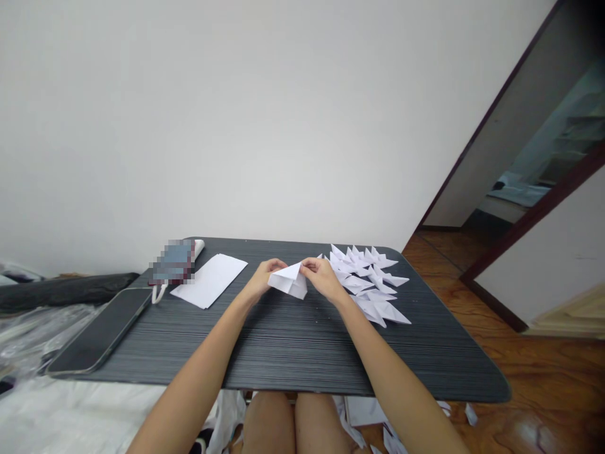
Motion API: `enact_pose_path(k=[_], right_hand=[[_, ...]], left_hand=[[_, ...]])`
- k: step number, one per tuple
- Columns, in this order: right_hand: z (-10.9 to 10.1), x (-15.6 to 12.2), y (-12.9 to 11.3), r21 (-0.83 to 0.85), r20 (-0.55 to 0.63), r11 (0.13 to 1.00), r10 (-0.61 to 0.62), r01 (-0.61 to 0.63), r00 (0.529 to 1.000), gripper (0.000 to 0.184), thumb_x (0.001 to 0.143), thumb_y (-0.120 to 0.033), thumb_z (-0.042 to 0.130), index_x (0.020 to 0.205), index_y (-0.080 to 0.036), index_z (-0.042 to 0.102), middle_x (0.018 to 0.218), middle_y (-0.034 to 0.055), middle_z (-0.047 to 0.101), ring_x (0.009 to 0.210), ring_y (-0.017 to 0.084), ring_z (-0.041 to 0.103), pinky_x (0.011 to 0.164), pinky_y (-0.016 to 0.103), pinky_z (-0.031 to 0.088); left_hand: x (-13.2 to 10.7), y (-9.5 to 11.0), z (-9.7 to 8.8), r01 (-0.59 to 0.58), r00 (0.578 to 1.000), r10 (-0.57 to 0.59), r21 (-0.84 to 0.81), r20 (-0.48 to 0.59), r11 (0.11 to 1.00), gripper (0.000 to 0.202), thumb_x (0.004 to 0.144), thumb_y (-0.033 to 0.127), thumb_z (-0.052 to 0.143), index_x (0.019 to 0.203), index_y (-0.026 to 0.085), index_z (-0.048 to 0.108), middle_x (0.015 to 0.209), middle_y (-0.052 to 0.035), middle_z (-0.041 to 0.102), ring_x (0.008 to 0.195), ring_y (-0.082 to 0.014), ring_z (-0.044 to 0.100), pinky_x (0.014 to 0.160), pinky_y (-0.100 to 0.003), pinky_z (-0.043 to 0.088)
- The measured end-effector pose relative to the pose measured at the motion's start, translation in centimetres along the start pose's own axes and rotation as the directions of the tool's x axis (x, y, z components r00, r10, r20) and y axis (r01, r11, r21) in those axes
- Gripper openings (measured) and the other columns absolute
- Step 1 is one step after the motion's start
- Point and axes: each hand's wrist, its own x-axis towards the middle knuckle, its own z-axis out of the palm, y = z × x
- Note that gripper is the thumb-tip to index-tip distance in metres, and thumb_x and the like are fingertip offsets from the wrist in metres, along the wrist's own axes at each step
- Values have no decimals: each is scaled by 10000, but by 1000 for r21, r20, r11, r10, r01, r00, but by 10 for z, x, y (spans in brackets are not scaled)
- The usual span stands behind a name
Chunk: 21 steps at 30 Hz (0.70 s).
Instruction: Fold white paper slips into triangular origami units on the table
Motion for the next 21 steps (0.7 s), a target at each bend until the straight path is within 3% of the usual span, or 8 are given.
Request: enact_pose_path(k=[2,5,9,12,15,18,21], right_hand=[[1,1,4,-40,-1,998,41,-41,999,113,656,-225,539,666,-118,573,624,19,588,586,115,527,574,242,412],[7,0,10,-182,22,982,60,-55,998,60,639,-170,547,637,-121,582,592,15,588,563,112,528,559,233,410],[14,-4,19,-364,44,931,48,-28,998,41,637,-151,560,632,-128,594,566,11,574,555,108,523,554,226,399],[16,-8,22,-455,76,891,30,8,997,45,657,-170,563,674,-136,587,555,0,552,554,104,512,561,226,388],[18,-11,22,-544,101,835,-32,82,994,51,661,-138,555,711,-149,554,583,-14,523,562,99,482,561,223,367],[20,-12,21,-609,121,778,-100,154,988,84,661,-94,535,718,-154,521,651,-8,504,609,103,463,578,224,355],[21,-13,18,-639,180,746,-92,188,979,72,692,-79,499,694,-147,523,673,4,494,633,106,462,605,232,359]], left_hand=[[-2,7,-6,57,996,-52,73,-72,996,234,662,341,542,730,117,542,619,-15,575,489,-75,479,454,-177,311],[-4,9,-9,92,995,-97,214,16,973,279,663,382,534,749,116,523,540,8,530,413,-56,421,402,-166,266],[-3,-3,-8,13,986,-86,455,140,891,234,605,248,584,786,135,487,451,64,458,374,-59,367,384,-170,250],[-3,-11,-7,-105,983,-17,632,184,768,228,611,154,539,830,157,475,518,49,500,458,-93,448,443,-192,314],[-9,-14,-4,-277,959,116,769,259,576,199,636,98,483,822,166,502,648,13,510,577,-118,487,553,-234,374],[-25,-12,-3,-455,890,254,775,378,440,143,710,95,423,778,156,533,841,-42,489,757,-141,495,701,-270,395],[-42,-6,-5,-577,817,266,728,512,370,185,792,145,364,853,152,539,927,-61,485,860,-145,482,779,-264,382]])
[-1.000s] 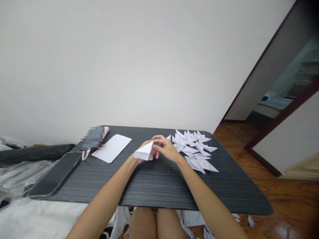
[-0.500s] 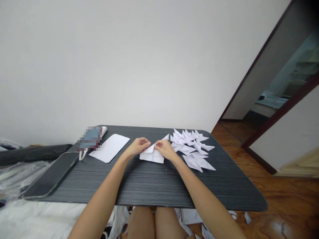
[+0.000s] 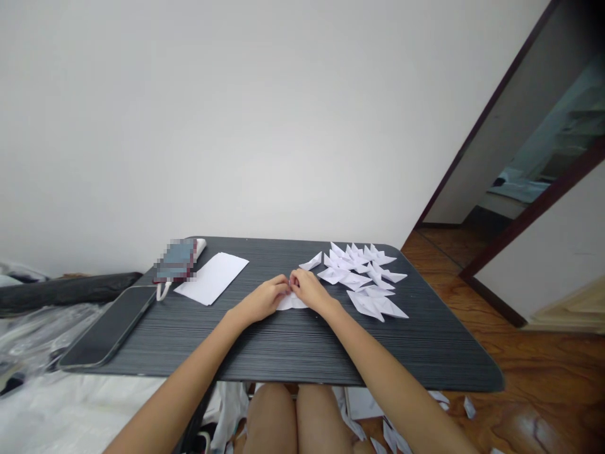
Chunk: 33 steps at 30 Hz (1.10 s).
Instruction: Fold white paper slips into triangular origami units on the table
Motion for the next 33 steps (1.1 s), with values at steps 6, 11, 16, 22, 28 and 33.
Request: enact_pose_path(k=[6,11,16,22,28,33], right_hand=[[-13,-17,-6,-17,80,987,-157,159,984,151,780,-112,420,775,-126,571,821,60,522,795,134,497,737,264,391],[-26,-41,-8,-60,141,953,-288,298,947,197,804,-223,431,914,-142,572,987,93,514,972,175,458,853,309,372],[-31,-51,-10,-145,161,921,-338,361,927,284,778,-306,484,1019,-164,527,1038,104,517,1015,201,443,853,359,377],[-27,-45,-12,-243,139,890,-362,386,922,221,826,-227,398,949,-149,564,947,92,563,933,185,489,807,336,405],[-23,-45,-10,-255,134,887,-361,384,923,224,821,-161,379,878,-125,593,878,103,577,891,180,503,781,314,422],[-22,-46,-9,-224,104,901,-357,371,928,225,812,-124,380,903,-138,586,878,96,580,897,175,503,769,306,433]], left_hand=[[-12,14,-7,-77,995,58,284,76,956,317,785,385,426,958,139,526,922,-92,510,834,-193,480,743,-322,375],[-9,19,-2,-108,994,89,393,66,913,280,827,311,355,862,125,561,838,-93,515,792,-185,471,716,-320,357],[-6,18,-3,-170,985,155,391,70,904,321,846,277,305,778,113,572,768,-90,509,740,-170,467,709,-317,350],[-3,14,-2,-234,972,214,442,95,866,327,858,236,265,774,105,553,742,-90,516,713,-164,467,691,-308,355],[-8,13,-2,-271,963,235,456,134,848,242,835,179,302,784,111,528,738,-88,514,740,-173,460,702,-311,348],[-11,13,-4,-226,974,200,408,107,885,222,824,203,338,899,128,533,795,-85,511,768,-170,460,718,-310,339]])
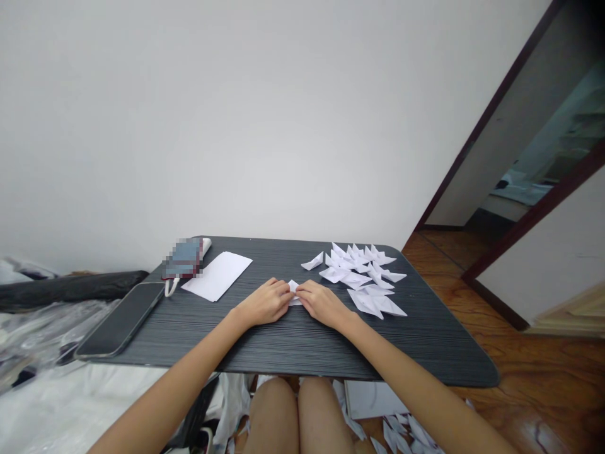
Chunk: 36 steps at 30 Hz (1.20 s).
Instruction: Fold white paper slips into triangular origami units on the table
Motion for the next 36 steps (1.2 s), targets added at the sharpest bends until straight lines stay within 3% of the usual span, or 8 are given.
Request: enact_pose_path(k=[9,14,18,22,27,32,34,36], right_hand=[[5,-5,6,0,6,1000,-23,23,1000,269,829,-127,332,925,-127,583,937,103,571,948,177,499,784,293,437],[9,-11,10,138,-55,990,28,-20,998,249,822,-119,337,867,-125,582,933,99,570,938,172,496,801,294,423],[7,-9,12,298,-114,948,151,-111,982,181,803,-126,391,776,-147,569,838,63,578,829,156,512,769,292,413],[8,-3,17,347,-71,912,259,-219,963,155,783,-144,426,683,-147,545,771,41,549,736,133,500,710,271,398],[11,2,24,280,42,889,366,-362,930,79,727,-180,497,658,-142,488,749,22,456,690,123,454,668,261,386],[4,2,12,149,1,922,360,-356,933,110,734,-136,480,844,-138,474,847,51,433,804,155,432,732,286,374],[1,1,2,22,-43,939,343,-342,938,188,729,-88,466,907,-150,477,893,66,430,836,175,417,723,299,371],[-1,0,-8,-92,-5,966,244,-244,970,246,754,-38,393,935,-170,492,908,70,446,835,180,415,698,297,370]], left_hand=[[-3,0,5,64,998,-65,-66,-24,996,289,857,216,295,969,162,556,917,-80,526,866,-169,465,754,-310,345],[-10,-3,7,164,982,-186,-320,-39,933,298,852,249,315,880,156,597,915,-68,517,820,-132,483,747,-256,376],[-14,-9,10,306,925,-376,-474,-57,825,288,816,292,388,727,135,614,773,-53,525,731,-133,484,689,-251,382],[-11,-15,12,457,849,-529,-503,0,733,253,758,329,455,652,137,582,671,-35,533,677,-144,472,644,-264,363],[-5,-15,13,617,776,-619,-352,122,704,215,732,324,450,627,144,506,646,-30,518,692,-168,454,637,-293,337],[-2,-7,16,679,731,-677,-190,89,709,137,741,279,424,734,163,495,800,-45,508,819,-215,424,697,-375,315],[1,-1,15,654,751,-659,-175,36,736,140,739,205,416,859,183,485,885,-51,488,855,-217,411,700,-372,320],[3,4,14,559,825,-566,-163,10,813,242,729,92,375,924,198,472,945,-52,466,881,-203,406,710,-350,328]])
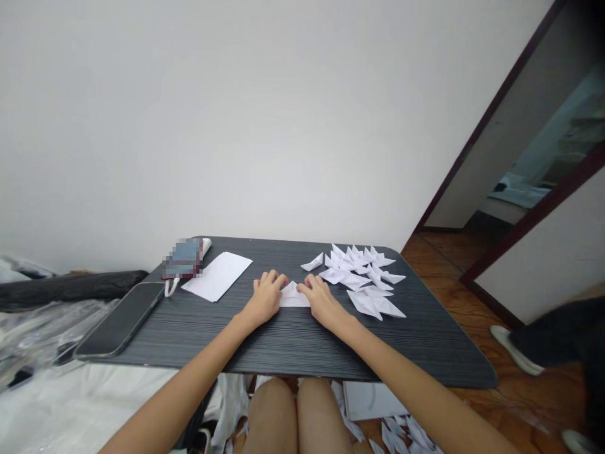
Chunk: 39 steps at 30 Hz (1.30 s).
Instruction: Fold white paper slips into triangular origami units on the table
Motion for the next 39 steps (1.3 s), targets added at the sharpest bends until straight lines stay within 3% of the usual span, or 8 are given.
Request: enact_pose_path(k=[4,9,16,22,25,28,34,39], right_hand=[[-1,-5,-14,-96,83,988,-111,119,990,257,804,-62,331,983,-134,501,908,90,496,864,191,421,726,305,373],[1,-11,-27,-194,101,978,-55,74,993,315,792,-85,373,1094,-85,463,930,123,512,877,221,416,706,322,385],[-2,-18,-33,-263,125,965,41,-7,991,227,765,-77,394,882,-87,588,913,130,524,871,234,418,701,331,375],[-4,-9,-25,-221,63,969,125,-108,990,222,795,-219,426,836,-90,602,886,126,529,867,224,433,736,318,344],[1,5,-24,-188,24,960,214,-206,977,225,790,-281,454,814,-108,597,870,113,536,876,225,438,771,338,315],[6,15,-18,-96,19,942,324,-321,946,269,735,-306,539,929,-120,549,920,107,518,903,224,430,763,331,308],[13,25,-1,126,196,892,406,-433,893,339,640,-338,618,927,-180,533,1006,76,441,984,230,378,763,317,288],[5,23,1,190,142,939,264,-288,954,148,691,-257,568,790,-153,532,875,48,488,891,196,422,725,302,287]], left_hand=[[-1,9,1,-223,971,222,-5,86,975,284,714,-8,330,870,157,500,905,-59,476,855,-164,429,746,-291,351],[-12,20,2,-255,965,238,181,112,950,234,780,76,317,887,104,523,879,-101,483,812,-192,441,736,-312,385],[-24,26,-7,-146,987,123,261,105,954,227,779,122,346,819,69,563,879,-137,481,856,-227,440,685,-313,411],[-7,6,-8,-16,997,13,42,72,999,225,784,228,422,657,123,576,764,-76,500,763,-176,479,723,-293,388],[6,-2,-4,90,995,-86,-70,52,994,134,712,255,532,731,133,581,764,-58,505,782,-177,484,724,-281,383],[13,-5,-2,173,981,-162,-112,103,978,302,657,293,585,921,149,571,825,-61,520,840,-195,478,766,-303,366],[14,-4,-6,294,938,-260,-131,228,947,285,652,309,557,923,221,555,1015,-54,497,989,-252,409,744,-367,351],[7,1,-11,190,974,-150,-257,167,947,169,711,269,493,852,177,502,876,-19,555,854,-184,475,732,-340,329]])
